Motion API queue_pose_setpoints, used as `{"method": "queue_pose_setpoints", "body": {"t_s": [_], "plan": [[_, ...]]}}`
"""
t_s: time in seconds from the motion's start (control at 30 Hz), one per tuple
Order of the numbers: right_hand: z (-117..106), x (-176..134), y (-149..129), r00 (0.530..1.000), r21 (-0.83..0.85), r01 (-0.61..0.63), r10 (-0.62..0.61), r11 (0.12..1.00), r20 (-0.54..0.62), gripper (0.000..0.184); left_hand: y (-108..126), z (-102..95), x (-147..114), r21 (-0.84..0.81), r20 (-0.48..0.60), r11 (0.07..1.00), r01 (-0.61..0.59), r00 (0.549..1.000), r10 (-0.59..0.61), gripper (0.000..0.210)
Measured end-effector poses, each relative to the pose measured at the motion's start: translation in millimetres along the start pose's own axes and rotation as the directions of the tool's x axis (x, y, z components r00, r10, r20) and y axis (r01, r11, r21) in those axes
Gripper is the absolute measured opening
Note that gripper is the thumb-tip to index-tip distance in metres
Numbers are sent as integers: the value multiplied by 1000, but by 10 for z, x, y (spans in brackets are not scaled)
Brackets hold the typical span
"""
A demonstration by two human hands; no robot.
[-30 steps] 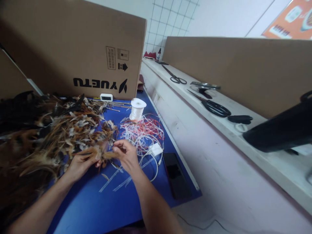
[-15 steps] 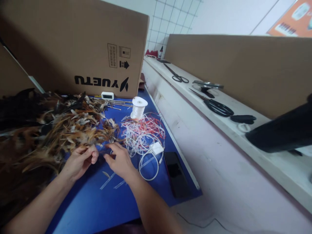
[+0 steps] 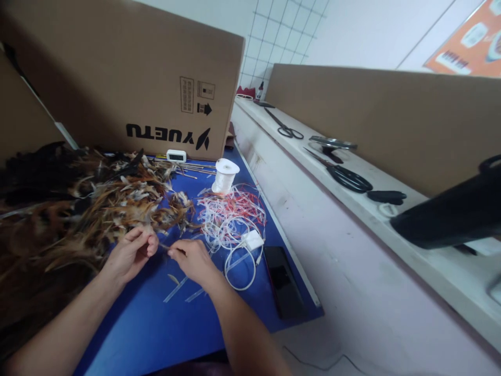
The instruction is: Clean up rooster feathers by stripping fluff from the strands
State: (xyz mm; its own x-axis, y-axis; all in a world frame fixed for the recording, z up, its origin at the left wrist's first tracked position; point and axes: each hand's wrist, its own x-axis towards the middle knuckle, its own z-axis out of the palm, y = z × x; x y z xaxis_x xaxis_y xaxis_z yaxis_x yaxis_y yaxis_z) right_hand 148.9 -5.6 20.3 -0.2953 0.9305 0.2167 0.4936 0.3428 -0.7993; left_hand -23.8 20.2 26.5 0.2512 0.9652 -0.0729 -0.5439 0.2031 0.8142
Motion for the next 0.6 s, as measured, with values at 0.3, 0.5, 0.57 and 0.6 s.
{"method": "queue_pose_setpoints", "body": {"t_s": [0.3, 0.5, 0.57, 0.6], "plan": [[-87, -7, 71, 983, 289, -172, 183, 942, -12, 20, 25, 5, 40, -73, -100, 997, -9, 995, 2, 23], [-178, -7, 76, 970, 338, -186, 228, 923, -87, 20, 2, -19, 82, -14, -218, 998, -63, 974, 59, 24], [-189, -11, 65, 965, 328, -196, 241, 924, -101, 20, 1, -13, 76, 6, -225, 998, -63, 972, 63, 24], [-191, -12, 57, 964, 318, -199, 243, 927, -107, 20, 3, -7, 70, 14, -225, 998, -63, 972, 64, 24]]}}
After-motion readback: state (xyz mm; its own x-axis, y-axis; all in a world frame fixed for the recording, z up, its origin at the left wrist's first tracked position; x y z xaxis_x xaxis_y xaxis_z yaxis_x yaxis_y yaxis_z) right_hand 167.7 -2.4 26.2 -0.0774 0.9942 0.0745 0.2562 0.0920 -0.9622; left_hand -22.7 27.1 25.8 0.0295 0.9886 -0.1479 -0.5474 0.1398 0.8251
